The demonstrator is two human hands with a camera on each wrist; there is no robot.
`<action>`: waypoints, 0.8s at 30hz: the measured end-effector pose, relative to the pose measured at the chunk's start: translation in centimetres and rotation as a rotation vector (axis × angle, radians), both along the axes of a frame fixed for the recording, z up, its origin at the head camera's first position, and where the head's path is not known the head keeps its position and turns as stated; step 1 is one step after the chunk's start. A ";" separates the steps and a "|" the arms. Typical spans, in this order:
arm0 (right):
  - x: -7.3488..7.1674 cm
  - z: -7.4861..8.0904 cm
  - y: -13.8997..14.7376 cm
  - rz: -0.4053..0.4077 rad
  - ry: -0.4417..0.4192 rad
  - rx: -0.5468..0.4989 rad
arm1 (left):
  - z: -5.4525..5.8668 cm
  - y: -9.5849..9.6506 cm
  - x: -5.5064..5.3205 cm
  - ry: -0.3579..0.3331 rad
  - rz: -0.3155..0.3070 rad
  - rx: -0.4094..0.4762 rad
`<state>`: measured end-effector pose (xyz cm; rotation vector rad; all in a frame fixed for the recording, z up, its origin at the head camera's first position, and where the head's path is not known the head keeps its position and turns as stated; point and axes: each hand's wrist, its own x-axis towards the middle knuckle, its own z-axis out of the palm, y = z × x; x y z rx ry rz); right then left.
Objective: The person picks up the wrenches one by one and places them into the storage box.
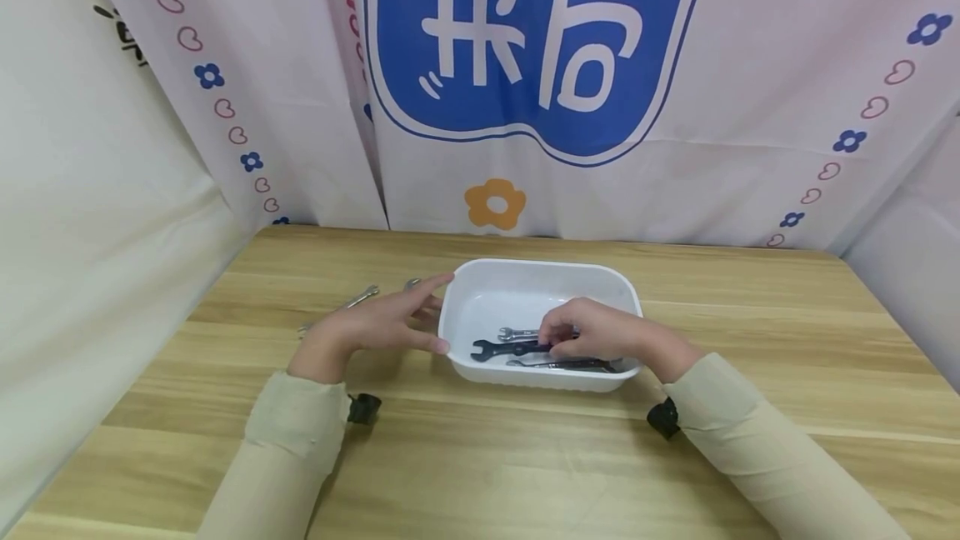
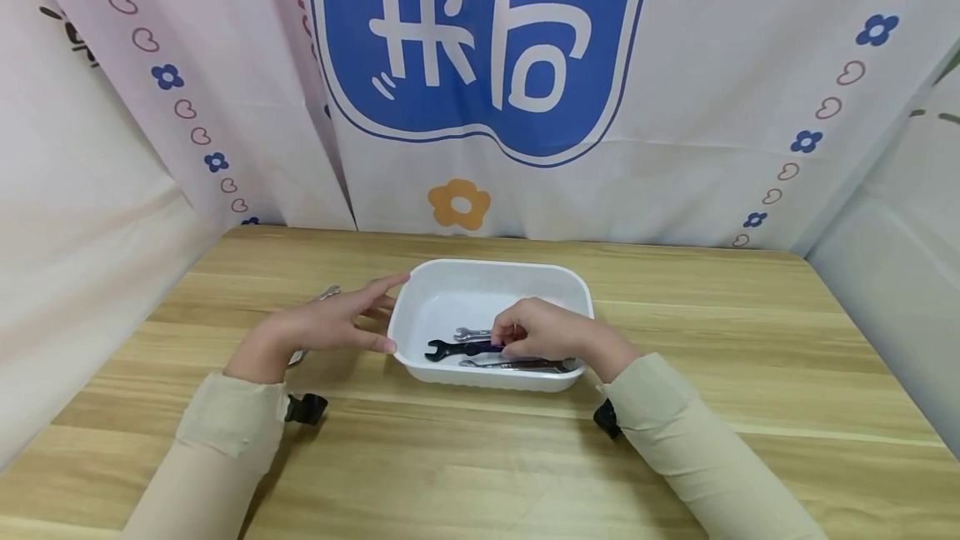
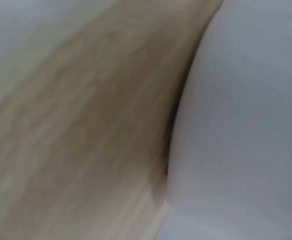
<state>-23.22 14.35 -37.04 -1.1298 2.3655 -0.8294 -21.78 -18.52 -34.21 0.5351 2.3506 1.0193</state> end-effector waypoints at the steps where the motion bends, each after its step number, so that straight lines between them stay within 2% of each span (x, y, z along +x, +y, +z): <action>1: 0.0 0.0 0.0 0.000 0.003 0.006 | 0.0 0.0 0.0 0.001 -0.001 0.000; 16: 0.2 -0.5 0.0 -0.017 0.083 0.053 | -0.1 0.1 0.1 -0.004 0.016 -0.015; 24: 0.1 -0.4 0.1 -0.027 0.091 0.067 | -0.2 -0.1 0.0 -0.002 0.008 0.002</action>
